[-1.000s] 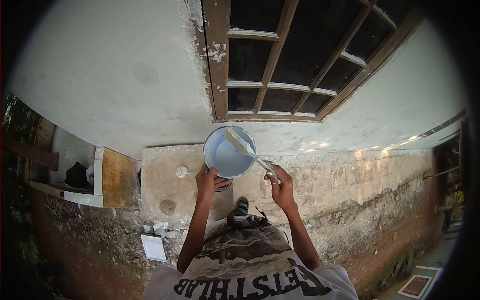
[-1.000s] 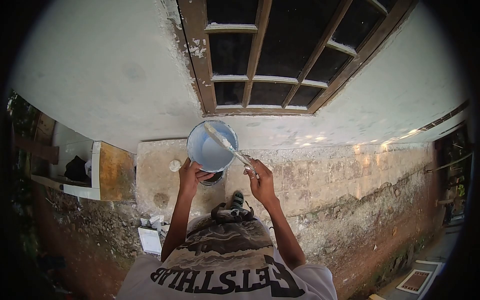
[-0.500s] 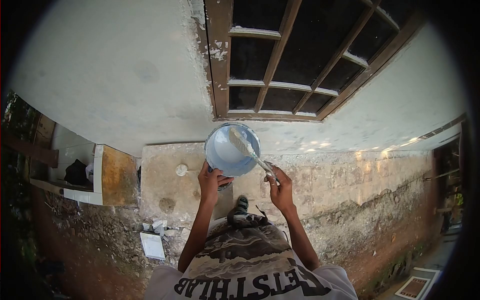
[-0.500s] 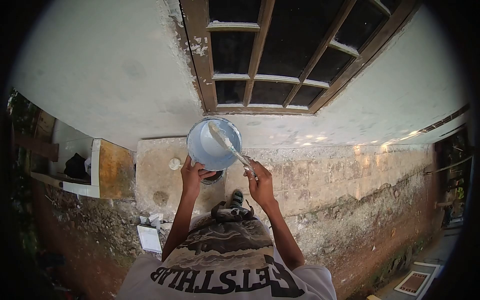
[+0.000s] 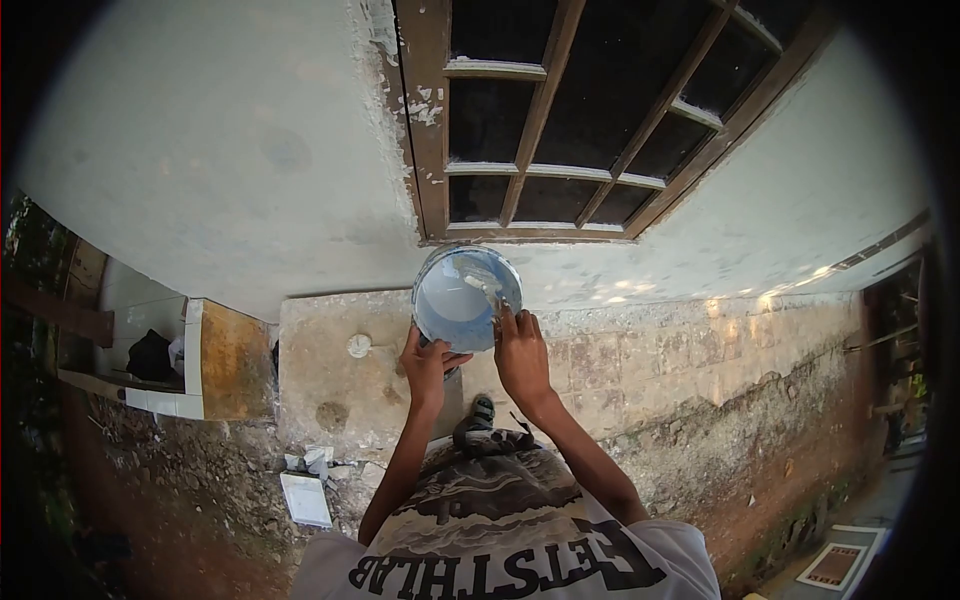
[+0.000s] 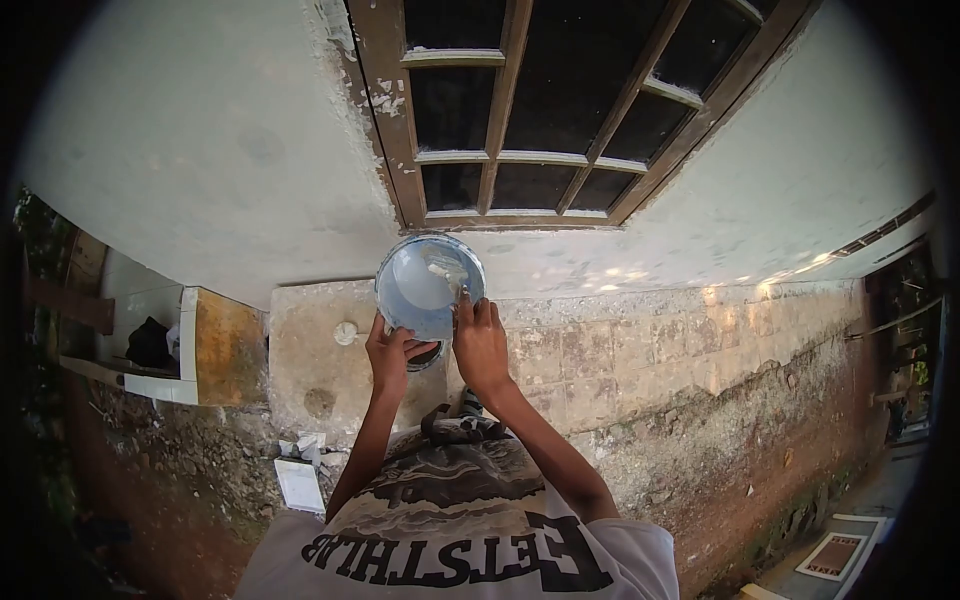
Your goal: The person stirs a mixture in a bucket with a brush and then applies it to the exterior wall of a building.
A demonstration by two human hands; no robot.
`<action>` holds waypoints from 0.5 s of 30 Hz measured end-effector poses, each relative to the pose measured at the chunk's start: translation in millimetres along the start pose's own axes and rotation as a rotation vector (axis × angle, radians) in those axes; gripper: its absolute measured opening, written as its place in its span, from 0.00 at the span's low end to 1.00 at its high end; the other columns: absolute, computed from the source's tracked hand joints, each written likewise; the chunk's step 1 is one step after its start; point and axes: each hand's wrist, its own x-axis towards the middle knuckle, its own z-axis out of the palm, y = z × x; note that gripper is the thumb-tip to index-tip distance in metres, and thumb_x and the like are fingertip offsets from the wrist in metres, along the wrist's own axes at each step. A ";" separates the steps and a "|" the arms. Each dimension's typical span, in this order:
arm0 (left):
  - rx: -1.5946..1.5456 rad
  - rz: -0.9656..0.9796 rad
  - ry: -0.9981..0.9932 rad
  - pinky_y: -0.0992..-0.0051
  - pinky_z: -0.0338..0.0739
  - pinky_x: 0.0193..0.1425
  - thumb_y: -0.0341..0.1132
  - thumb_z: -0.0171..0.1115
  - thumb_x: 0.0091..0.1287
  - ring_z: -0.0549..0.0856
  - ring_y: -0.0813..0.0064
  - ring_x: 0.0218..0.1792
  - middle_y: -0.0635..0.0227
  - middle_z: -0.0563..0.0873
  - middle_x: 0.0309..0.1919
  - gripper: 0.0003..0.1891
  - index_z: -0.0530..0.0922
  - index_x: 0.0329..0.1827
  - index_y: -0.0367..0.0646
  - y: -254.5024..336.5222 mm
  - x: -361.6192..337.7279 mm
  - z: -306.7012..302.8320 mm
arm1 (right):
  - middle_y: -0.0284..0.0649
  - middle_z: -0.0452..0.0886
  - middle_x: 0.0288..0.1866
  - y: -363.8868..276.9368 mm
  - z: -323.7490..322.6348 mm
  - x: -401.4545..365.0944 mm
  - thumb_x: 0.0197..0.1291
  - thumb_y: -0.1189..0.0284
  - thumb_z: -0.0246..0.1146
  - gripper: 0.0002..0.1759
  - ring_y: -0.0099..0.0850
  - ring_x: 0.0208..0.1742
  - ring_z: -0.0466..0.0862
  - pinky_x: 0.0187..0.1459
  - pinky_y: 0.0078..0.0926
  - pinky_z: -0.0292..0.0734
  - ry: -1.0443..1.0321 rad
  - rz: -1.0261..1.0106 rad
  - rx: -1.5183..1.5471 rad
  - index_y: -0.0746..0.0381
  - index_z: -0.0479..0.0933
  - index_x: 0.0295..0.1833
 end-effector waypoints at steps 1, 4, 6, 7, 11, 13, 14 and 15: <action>-0.005 -0.002 0.002 0.59 0.91 0.45 0.19 0.49 0.61 0.88 0.57 0.40 0.56 0.81 0.44 0.26 0.65 0.66 0.35 -1.3 -0.3 0.7 | 0.61 0.75 0.41 -3.1 5.6 4.0 0.64 0.76 0.58 0.21 0.53 0.44 0.77 0.47 0.45 0.77 0.045 -0.019 -0.028 0.76 0.70 0.61; -0.010 0.009 -0.002 0.60 0.91 0.44 0.19 0.49 0.62 0.88 0.61 0.39 0.57 0.81 0.44 0.27 0.65 0.68 0.36 -2.1 -1.9 3.1 | 0.62 0.74 0.45 -10.7 23.3 12.0 0.65 0.75 0.56 0.23 0.55 0.46 0.77 0.49 0.45 0.77 0.082 -0.040 -0.104 0.78 0.68 0.62; -0.008 0.020 -0.006 0.60 0.91 0.44 0.19 0.49 0.62 0.88 0.64 0.38 0.58 0.82 0.43 0.28 0.64 0.69 0.36 -3.3 -2.3 2.2 | 0.61 0.73 0.46 -14.4 33.3 17.5 0.66 0.75 0.55 0.25 0.55 0.47 0.77 0.50 0.43 0.77 0.075 -0.007 -0.127 0.79 0.67 0.64; 0.007 0.024 -0.001 0.61 0.91 0.43 0.19 0.50 0.63 0.88 0.66 0.37 0.58 0.82 0.42 0.29 0.63 0.71 0.37 -4.4 -1.1 0.4 | 0.60 0.73 0.45 -8.8 43.9 21.6 0.66 0.76 0.54 0.25 0.54 0.47 0.76 0.49 0.42 0.77 0.081 -0.123 -0.257 0.79 0.66 0.65; 0.021 0.059 0.015 0.61 0.91 0.43 0.18 0.50 0.62 0.87 0.71 0.34 0.60 0.83 0.39 0.32 0.61 0.74 0.38 -3.3 0.1 -1.6 | 0.62 0.73 0.48 -14.2 45.8 29.5 0.65 0.75 0.56 0.27 0.54 0.48 0.78 0.47 0.42 0.80 0.021 -0.039 -0.103 0.81 0.65 0.65; 0.018 0.056 0.019 0.61 0.91 0.43 0.18 0.50 0.62 0.87 0.69 0.35 0.59 0.82 0.40 0.32 0.61 0.73 0.37 -3.9 0.5 -5.0 | 0.66 0.75 0.49 -20.1 41.0 32.3 0.65 0.71 0.57 0.25 0.57 0.46 0.83 0.43 0.42 0.83 -0.080 0.175 0.024 0.82 0.68 0.59; 0.019 0.048 0.022 0.60 0.91 0.43 0.18 0.50 0.62 0.87 0.68 0.36 0.58 0.82 0.41 0.32 0.61 0.73 0.37 -5.2 0.0 -6.6 | 0.66 0.75 0.49 -19.1 40.5 34.9 0.65 0.71 0.57 0.25 0.57 0.46 0.83 0.43 0.42 0.83 -0.081 0.175 0.023 0.82 0.68 0.59; 0.018 0.046 0.024 0.60 0.91 0.43 0.18 0.50 0.62 0.87 0.68 0.36 0.58 0.82 0.41 0.32 0.61 0.73 0.37 -2.7 -2.4 -4.4 | 0.66 0.77 0.46 -17.5 40.2 39.6 0.64 0.69 0.57 0.24 0.57 0.43 0.84 0.40 0.43 0.83 -0.166 0.232 0.044 0.81 0.70 0.55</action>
